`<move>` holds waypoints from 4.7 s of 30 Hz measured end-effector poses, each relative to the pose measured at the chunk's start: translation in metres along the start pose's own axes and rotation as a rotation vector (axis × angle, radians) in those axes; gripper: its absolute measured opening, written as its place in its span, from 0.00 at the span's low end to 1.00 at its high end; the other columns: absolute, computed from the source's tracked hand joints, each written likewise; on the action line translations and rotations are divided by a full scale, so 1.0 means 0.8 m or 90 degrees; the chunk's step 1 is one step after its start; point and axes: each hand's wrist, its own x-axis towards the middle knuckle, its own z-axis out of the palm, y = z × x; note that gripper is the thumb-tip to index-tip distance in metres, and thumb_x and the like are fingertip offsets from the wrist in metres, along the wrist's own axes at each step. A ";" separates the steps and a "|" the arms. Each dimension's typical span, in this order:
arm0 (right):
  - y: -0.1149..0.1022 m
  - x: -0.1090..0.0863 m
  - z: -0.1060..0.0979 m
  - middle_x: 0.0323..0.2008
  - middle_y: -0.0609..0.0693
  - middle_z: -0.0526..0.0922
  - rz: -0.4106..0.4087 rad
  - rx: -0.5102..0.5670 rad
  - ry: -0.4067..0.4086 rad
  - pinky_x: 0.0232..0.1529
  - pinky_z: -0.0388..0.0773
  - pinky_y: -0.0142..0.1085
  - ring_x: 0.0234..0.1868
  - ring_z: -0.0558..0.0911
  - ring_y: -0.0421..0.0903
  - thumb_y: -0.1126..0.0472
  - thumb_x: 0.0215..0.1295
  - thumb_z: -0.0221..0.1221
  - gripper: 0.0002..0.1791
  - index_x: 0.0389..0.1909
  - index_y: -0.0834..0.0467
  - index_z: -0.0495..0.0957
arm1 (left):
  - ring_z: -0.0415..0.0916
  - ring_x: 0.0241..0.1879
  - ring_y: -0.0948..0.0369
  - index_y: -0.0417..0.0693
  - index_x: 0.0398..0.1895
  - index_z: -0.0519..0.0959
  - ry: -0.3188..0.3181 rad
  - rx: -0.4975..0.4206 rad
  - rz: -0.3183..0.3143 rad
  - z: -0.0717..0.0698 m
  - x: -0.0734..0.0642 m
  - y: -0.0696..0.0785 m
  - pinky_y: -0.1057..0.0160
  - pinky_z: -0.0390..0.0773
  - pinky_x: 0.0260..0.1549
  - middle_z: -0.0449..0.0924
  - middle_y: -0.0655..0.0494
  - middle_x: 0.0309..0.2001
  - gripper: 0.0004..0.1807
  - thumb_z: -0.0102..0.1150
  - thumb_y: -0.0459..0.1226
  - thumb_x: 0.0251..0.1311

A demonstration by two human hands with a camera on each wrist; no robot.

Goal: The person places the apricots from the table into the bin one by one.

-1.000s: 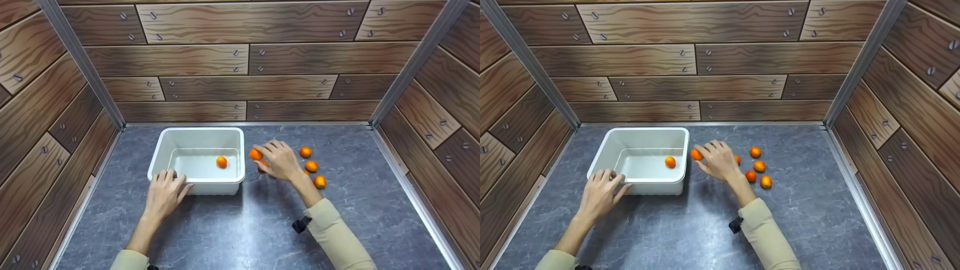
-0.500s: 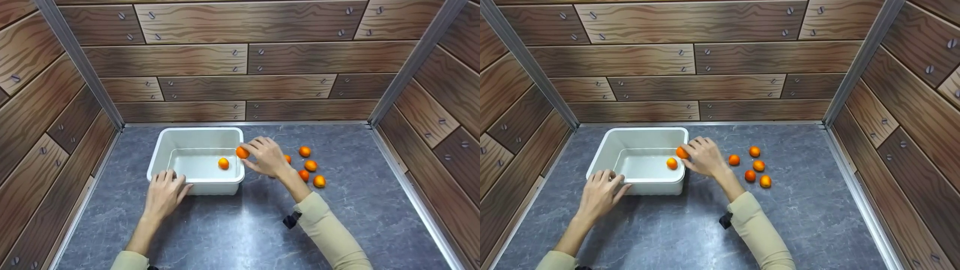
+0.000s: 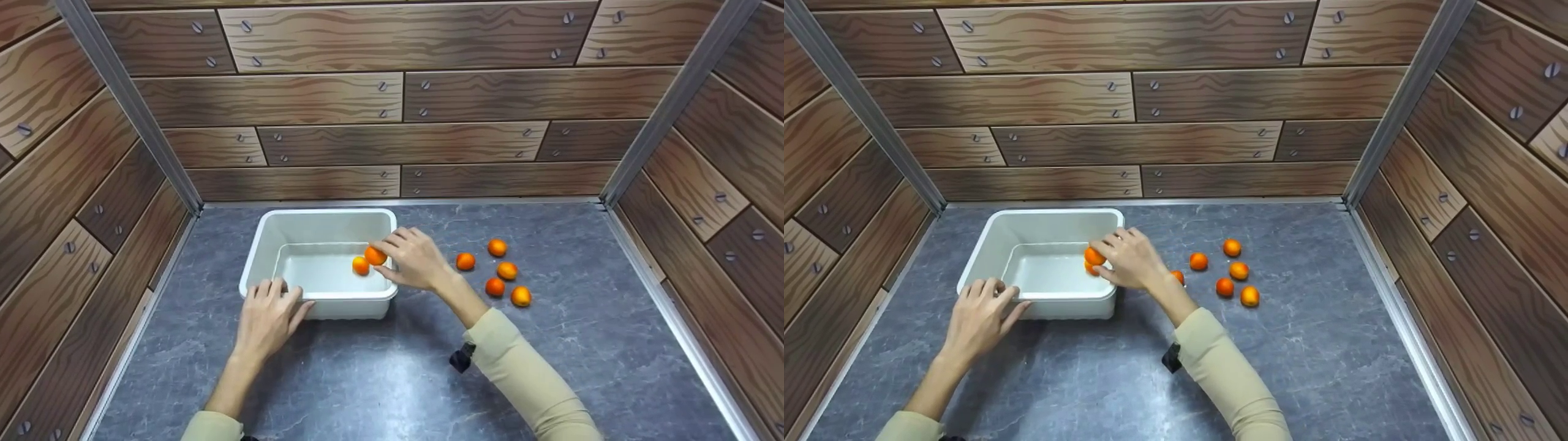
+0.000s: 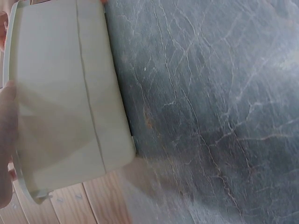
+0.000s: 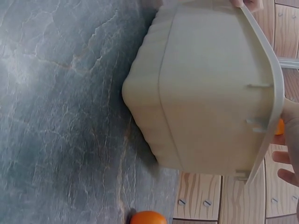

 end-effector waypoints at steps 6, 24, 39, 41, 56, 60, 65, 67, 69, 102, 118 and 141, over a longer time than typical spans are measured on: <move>-0.005 0.007 0.004 0.48 0.47 0.91 0.004 0.012 -0.027 0.49 0.84 0.40 0.48 0.87 0.48 0.41 0.64 0.68 0.25 0.57 0.50 0.85 | 0.72 0.35 0.48 0.50 0.36 0.77 0.002 -0.005 -0.001 0.000 0.000 -0.001 0.48 0.70 0.37 0.74 0.47 0.33 0.21 0.59 0.58 0.68; -0.021 0.032 0.008 0.45 0.48 0.89 -0.022 0.021 -0.117 0.49 0.84 0.44 0.48 0.86 0.50 0.41 0.68 0.66 0.24 0.58 0.49 0.84 | 0.72 0.35 0.48 0.51 0.37 0.79 -0.006 0.007 0.002 -0.002 0.000 0.000 0.48 0.71 0.37 0.74 0.47 0.34 0.21 0.57 0.58 0.68; -0.020 0.033 0.005 0.49 0.49 0.88 -0.018 0.025 -0.156 0.53 0.84 0.45 0.51 0.86 0.51 0.38 0.70 0.63 0.27 0.62 0.50 0.83 | 0.71 0.34 0.47 0.51 0.36 0.78 0.000 0.005 0.004 -0.001 0.000 -0.001 0.48 0.70 0.36 0.74 0.46 0.33 0.21 0.57 0.58 0.68; -0.018 0.032 0.004 0.49 0.49 0.88 -0.018 0.023 -0.151 0.52 0.84 0.45 0.51 0.87 0.50 0.37 0.71 0.62 0.27 0.62 0.50 0.83 | 0.71 0.34 0.47 0.51 0.36 0.78 0.001 0.004 0.003 -0.001 0.000 -0.001 0.48 0.70 0.36 0.74 0.46 0.33 0.21 0.57 0.58 0.68; -0.003 0.013 -0.011 0.50 0.48 0.89 -0.050 0.029 -0.092 0.50 0.84 0.44 0.50 0.87 0.50 0.33 0.69 0.61 0.31 0.63 0.48 0.82 | 0.71 0.35 0.48 0.51 0.36 0.78 0.003 0.002 0.002 0.000 0.000 0.000 0.49 0.71 0.37 0.74 0.47 0.34 0.21 0.58 0.58 0.68; 0.004 0.005 -0.016 0.54 0.50 0.88 -0.050 0.026 -0.111 0.53 0.84 0.45 0.53 0.87 0.51 0.30 0.70 0.57 0.35 0.67 0.49 0.79 | 0.71 0.35 0.48 0.51 0.37 0.79 0.000 0.003 0.002 0.000 0.001 0.000 0.48 0.71 0.37 0.74 0.47 0.34 0.20 0.58 0.58 0.67; 0.012 -0.005 -0.022 0.58 0.51 0.86 -0.048 0.032 -0.122 0.55 0.83 0.47 0.56 0.85 0.53 0.29 0.71 0.55 0.38 0.70 0.51 0.77 | 0.73 0.36 0.48 0.52 0.38 0.80 -0.016 0.010 0.000 -0.002 0.000 0.001 0.48 0.73 0.38 0.75 0.48 0.35 0.20 0.60 0.58 0.68; 0.015 -0.010 -0.024 0.58 0.51 0.86 -0.048 0.036 -0.116 0.56 0.83 0.48 0.56 0.85 0.53 0.29 0.70 0.55 0.38 0.70 0.51 0.76 | 0.73 0.36 0.48 0.52 0.38 0.79 -0.020 0.014 -0.001 -0.003 0.001 0.001 0.48 0.73 0.39 0.76 0.47 0.35 0.20 0.60 0.58 0.68; 0.018 -0.014 -0.026 0.58 0.51 0.86 -0.047 0.039 -0.111 0.56 0.83 0.48 0.57 0.85 0.53 0.29 0.70 0.56 0.39 0.70 0.51 0.76 | 0.73 0.36 0.47 0.52 0.38 0.79 -0.021 0.016 -0.002 -0.003 0.001 0.001 0.48 0.73 0.39 0.76 0.46 0.35 0.20 0.60 0.58 0.68; 0.064 -0.099 0.001 0.64 0.55 0.83 0.062 0.058 -0.163 0.58 0.81 0.56 0.60 0.82 0.57 0.28 0.66 0.60 0.44 0.75 0.50 0.71 | 0.74 0.37 0.47 0.52 0.39 0.80 -0.027 0.004 -0.009 -0.004 0.000 0.003 0.48 0.71 0.38 0.78 0.46 0.36 0.20 0.61 0.58 0.68; 0.074 -0.118 0.043 0.65 0.55 0.82 0.106 0.067 -0.230 0.65 0.77 0.58 0.64 0.81 0.59 0.30 0.68 0.60 0.43 0.75 0.52 0.71 | 0.73 0.36 0.48 0.51 0.37 0.79 -0.014 0.003 -0.007 -0.001 0.000 0.000 0.48 0.71 0.38 0.75 0.47 0.35 0.20 0.60 0.57 0.68; 0.080 -0.120 0.073 0.61 0.57 0.84 0.093 0.036 -0.267 0.61 0.79 0.56 0.61 0.81 0.59 0.35 0.71 0.59 0.36 0.72 0.51 0.74 | 0.72 0.35 0.47 0.51 0.37 0.78 0.001 -0.002 -0.006 0.001 -0.001 0.001 0.49 0.70 0.37 0.75 0.46 0.34 0.21 0.59 0.58 0.68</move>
